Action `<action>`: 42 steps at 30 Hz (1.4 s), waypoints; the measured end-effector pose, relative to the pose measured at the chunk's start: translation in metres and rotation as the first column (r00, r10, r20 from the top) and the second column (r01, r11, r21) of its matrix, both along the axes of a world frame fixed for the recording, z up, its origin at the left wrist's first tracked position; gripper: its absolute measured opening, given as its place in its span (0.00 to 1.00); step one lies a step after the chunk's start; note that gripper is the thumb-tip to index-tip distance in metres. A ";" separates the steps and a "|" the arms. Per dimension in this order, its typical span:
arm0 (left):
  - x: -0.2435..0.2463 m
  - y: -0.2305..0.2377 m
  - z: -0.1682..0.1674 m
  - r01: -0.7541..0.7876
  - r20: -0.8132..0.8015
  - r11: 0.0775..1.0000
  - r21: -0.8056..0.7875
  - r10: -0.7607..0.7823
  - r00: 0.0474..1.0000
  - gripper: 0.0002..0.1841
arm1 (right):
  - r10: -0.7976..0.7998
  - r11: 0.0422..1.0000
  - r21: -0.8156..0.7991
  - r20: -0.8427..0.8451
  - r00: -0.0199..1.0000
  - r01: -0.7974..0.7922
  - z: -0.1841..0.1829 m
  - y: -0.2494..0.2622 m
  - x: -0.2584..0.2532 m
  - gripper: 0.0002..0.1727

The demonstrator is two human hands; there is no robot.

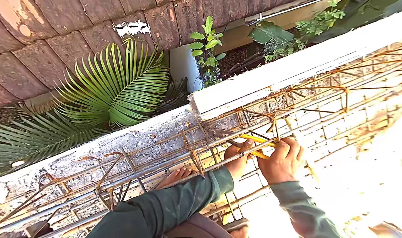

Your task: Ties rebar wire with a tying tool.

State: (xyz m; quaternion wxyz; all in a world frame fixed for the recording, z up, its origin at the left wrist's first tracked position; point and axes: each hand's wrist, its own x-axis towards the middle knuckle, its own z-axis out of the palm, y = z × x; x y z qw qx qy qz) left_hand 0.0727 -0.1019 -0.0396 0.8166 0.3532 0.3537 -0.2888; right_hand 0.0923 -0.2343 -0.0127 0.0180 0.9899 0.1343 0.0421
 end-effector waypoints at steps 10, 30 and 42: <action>-0.026 0.010 -0.002 0.111 0.039 0.992 0.051 -0.113 0.993 0.15 | -0.265 0.958 0.082 -0.102 0.959 0.273 0.000 0.023 -0.044 0.20; -0.015 0.008 0.012 0.158 0.065 0.970 0.184 -0.172 0.983 0.18 | -0.444 0.397 0.102 -0.849 0.288 0.912 0.024 0.028 0.023 0.19; -0.022 0.018 0.004 0.052 -0.044 0.998 0.045 -0.050 0.998 0.11 | -0.310 0.258 0.414 -0.820 0.480 0.873 0.004 0.015 -0.002 0.16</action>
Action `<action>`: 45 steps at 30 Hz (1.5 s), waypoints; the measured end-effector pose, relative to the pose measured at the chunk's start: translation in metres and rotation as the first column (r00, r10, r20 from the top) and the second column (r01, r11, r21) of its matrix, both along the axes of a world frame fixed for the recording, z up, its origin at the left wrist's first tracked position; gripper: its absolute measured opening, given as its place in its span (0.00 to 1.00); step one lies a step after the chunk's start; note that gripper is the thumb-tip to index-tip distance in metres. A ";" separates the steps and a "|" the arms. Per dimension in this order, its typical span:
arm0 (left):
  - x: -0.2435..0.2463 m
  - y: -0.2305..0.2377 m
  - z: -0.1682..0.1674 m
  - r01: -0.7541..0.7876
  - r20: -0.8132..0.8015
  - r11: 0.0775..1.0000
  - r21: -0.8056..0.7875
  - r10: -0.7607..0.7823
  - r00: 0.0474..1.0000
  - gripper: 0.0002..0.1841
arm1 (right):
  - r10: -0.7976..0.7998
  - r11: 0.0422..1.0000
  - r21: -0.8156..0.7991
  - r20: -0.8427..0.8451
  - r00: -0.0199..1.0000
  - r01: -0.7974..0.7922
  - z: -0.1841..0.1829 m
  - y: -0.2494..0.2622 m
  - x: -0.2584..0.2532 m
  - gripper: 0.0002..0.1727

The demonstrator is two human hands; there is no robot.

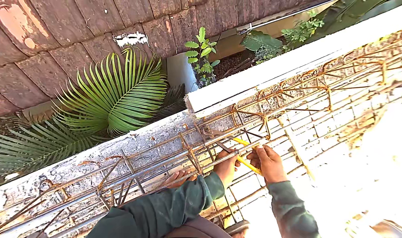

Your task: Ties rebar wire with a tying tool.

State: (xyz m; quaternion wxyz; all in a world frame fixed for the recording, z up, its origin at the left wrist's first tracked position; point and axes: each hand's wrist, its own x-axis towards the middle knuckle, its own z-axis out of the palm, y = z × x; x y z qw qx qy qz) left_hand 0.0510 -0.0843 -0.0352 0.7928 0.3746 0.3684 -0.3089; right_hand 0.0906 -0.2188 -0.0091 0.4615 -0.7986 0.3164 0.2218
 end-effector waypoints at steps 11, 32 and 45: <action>0.003 -0.013 -0.005 -0.061 0.032 0.993 0.098 0.058 0.998 0.09 | 0.086 0.994 -0.080 0.074 0.994 -0.080 -0.024 -0.007 0.019 0.12; -0.006 -0.008 0.004 0.011 0.124 0.990 0.137 -0.028 0.992 0.09 | 0.141 0.983 -0.125 0.034 0.989 -0.136 -0.029 -0.025 0.030 0.13; -0.005 -0.001 0.008 0.015 0.161 0.997 0.080 -0.028 0.987 0.09 | 0.064 0.998 -0.014 -0.040 0.997 -0.065 -0.031 -0.035 0.022 0.18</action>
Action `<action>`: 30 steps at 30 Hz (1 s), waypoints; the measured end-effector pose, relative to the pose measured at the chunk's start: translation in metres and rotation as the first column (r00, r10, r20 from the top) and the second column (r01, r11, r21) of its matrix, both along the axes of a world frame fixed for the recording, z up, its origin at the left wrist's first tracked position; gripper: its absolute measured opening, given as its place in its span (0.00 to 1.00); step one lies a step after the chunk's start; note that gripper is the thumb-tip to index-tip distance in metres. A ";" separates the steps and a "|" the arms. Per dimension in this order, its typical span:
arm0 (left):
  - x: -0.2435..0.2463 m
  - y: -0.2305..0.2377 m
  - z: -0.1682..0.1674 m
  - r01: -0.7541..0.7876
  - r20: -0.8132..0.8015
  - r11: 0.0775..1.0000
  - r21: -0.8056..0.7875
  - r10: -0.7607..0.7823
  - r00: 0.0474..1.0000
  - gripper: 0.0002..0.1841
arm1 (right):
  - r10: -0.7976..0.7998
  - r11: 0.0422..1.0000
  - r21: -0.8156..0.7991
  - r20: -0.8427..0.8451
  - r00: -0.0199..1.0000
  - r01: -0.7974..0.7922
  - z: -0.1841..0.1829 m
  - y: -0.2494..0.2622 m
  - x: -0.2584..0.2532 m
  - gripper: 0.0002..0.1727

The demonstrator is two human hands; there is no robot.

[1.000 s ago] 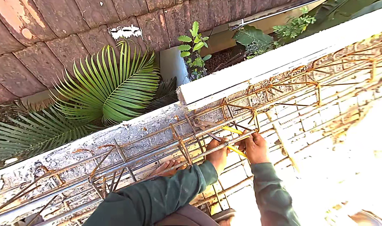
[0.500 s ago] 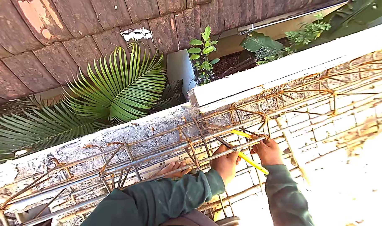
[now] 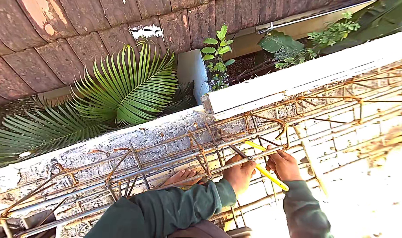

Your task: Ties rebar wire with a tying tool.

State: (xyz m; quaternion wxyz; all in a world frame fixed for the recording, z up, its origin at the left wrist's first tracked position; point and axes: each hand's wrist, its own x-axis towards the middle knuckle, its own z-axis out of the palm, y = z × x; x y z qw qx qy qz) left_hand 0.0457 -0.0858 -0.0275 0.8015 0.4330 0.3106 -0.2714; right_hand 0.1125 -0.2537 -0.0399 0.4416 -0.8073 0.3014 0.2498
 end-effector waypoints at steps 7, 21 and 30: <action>-0.010 0.008 -0.003 0.050 0.047 0.999 0.019 -0.050 0.998 0.12 | -0.012 0.999 0.035 -0.098 0.995 0.016 0.003 -0.002 -0.011 0.19; -0.029 0.038 -0.003 0.313 0.075 0.947 -0.068 -0.308 0.948 0.18 | 0.388 0.921 -0.021 0.010 0.922 -0.388 0.021 -0.008 -0.014 0.13; -0.029 0.041 -0.003 0.263 0.073 0.965 -0.018 -0.261 0.963 0.17 | 0.237 0.963 0.123 0.036 0.971 -0.239 0.000 0.000 -0.028 0.14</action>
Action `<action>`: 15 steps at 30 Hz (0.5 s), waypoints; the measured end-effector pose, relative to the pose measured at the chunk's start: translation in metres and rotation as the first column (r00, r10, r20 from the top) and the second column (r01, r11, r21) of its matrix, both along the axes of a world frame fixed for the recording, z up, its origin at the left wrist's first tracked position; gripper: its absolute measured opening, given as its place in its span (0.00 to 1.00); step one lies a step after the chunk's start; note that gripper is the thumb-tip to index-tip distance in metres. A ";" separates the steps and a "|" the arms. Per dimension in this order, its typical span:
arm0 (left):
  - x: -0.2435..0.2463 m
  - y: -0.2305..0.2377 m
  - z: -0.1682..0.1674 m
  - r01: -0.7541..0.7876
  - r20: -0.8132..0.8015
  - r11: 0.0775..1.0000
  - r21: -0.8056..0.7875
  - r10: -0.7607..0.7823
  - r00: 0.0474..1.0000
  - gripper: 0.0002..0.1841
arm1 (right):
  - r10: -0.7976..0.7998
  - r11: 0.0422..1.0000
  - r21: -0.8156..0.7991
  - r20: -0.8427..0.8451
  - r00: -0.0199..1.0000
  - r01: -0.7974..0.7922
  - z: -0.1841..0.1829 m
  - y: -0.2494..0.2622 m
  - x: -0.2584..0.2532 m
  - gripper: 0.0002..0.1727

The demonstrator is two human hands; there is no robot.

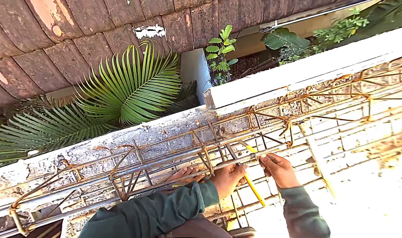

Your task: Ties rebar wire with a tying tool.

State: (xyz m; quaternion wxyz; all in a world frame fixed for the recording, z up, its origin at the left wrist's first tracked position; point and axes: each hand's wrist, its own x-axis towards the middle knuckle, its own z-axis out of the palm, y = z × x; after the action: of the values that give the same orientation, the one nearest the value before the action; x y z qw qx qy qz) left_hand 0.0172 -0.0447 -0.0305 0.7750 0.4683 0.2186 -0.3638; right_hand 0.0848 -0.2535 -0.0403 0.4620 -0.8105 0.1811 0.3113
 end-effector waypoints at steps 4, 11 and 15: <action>-0.003 -0.001 -0.012 -0.057 -0.028 0.998 -0.020 0.056 0.998 0.14 | 0.027 0.997 -0.078 0.064 0.998 -0.022 0.003 0.007 0.002 0.12; 0.004 -0.012 -0.024 -0.079 -0.084 0.997 -0.004 0.078 0.993 0.13 | 0.092 0.984 -0.167 0.133 0.987 -0.069 0.003 0.011 0.007 0.09; 0.013 -0.018 -0.023 -0.135 -0.100 0.991 -0.027 0.132 0.986 0.11 | 0.107 0.980 -0.180 0.142 0.984 -0.081 0.002 0.013 0.013 0.09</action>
State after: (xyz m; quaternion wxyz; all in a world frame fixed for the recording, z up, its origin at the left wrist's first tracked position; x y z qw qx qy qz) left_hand 0.0305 -0.0632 -0.0538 0.7936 0.4213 0.2809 -0.3373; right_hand 0.0976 -0.2409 -0.0380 0.3869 -0.8765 0.1332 0.2536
